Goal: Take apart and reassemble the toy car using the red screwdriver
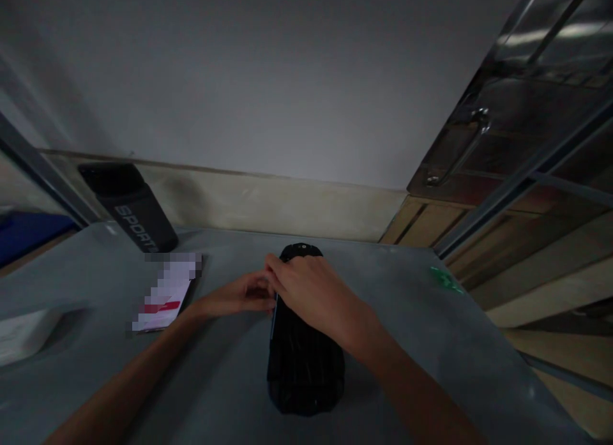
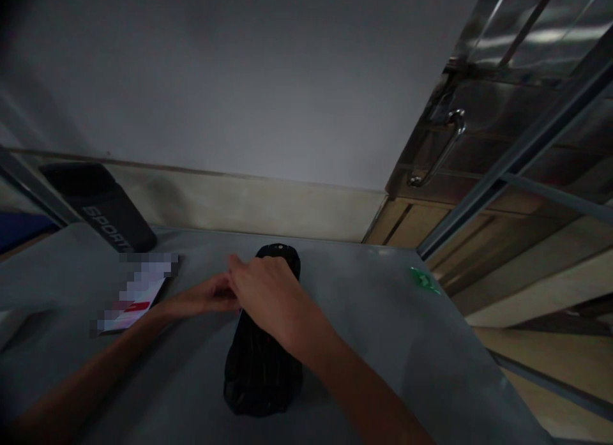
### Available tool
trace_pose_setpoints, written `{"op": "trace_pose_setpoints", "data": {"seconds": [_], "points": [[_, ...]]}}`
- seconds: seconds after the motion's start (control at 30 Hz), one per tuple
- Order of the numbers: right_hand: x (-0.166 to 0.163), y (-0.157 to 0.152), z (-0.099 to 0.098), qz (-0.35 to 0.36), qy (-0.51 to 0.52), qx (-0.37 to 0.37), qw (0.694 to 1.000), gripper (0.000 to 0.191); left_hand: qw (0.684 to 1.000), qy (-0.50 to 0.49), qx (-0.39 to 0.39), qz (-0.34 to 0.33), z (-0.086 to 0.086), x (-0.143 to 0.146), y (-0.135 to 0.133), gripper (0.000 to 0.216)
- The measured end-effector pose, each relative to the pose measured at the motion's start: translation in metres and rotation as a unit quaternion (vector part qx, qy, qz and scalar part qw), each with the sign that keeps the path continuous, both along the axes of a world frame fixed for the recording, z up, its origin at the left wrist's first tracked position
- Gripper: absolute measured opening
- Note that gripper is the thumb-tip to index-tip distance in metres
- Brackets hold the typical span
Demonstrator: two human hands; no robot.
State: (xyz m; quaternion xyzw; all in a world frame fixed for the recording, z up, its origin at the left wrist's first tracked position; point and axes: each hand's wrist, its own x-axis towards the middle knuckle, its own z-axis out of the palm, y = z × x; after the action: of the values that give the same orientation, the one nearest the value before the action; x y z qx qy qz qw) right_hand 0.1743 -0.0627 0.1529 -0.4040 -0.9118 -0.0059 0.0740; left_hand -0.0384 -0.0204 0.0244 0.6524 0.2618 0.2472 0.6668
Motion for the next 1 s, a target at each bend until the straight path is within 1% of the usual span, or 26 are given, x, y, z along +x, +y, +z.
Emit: {"op": "trace_pose_setpoints", "data": {"seconds": [0.1,0.17,0.2,0.33,0.43,0.5,0.6,0.7,0.87,1.0], "points": [[0.0,-0.002,0.005,-0.018,0.025,-0.016,0.999,0.023,1.0,0.014,0.007,0.004,-0.001,-0.002,0.002,0.042],[0.002,-0.004,0.008,-0.007,0.045,-0.033,0.998,0.02,1.0,0.02,0.008,-0.003,-0.003,-0.003,0.004,0.051],[0.003,-0.004,0.008,0.001,0.048,-0.039,0.998,0.019,1.0,0.022,0.004,-0.006,-0.005,-0.004,0.005,0.051],[0.007,-0.002,0.003,0.016,0.022,-0.027,0.999,0.02,0.999,0.034,-0.01,-0.002,-0.007,-0.004,0.005,0.042],[0.005,0.0,-0.001,0.02,0.001,-0.004,1.0,0.019,0.999,0.038,0.007,0.003,-0.004,-0.003,0.004,0.035],[0.004,0.0,0.0,0.011,0.003,-0.006,1.0,0.022,0.999,0.038,0.018,0.002,-0.003,-0.003,0.004,0.032],[0.003,-0.003,0.004,0.002,0.038,-0.029,0.999,0.023,0.999,0.032,0.02,-0.004,-0.003,-0.003,0.005,0.039],[0.004,-0.005,0.005,0.018,0.066,-0.034,0.997,0.02,0.999,0.03,0.013,-0.004,-0.002,-0.003,0.004,0.046],[0.003,-0.003,-0.002,0.017,0.037,-0.021,0.999,0.019,0.999,0.03,0.005,0.014,0.002,0.0,0.001,0.036],[0.0,-0.002,-0.003,0.001,0.017,0.001,1.0,0.024,0.999,0.027,0.019,0.005,0.001,0.0,0.003,0.032]]}}
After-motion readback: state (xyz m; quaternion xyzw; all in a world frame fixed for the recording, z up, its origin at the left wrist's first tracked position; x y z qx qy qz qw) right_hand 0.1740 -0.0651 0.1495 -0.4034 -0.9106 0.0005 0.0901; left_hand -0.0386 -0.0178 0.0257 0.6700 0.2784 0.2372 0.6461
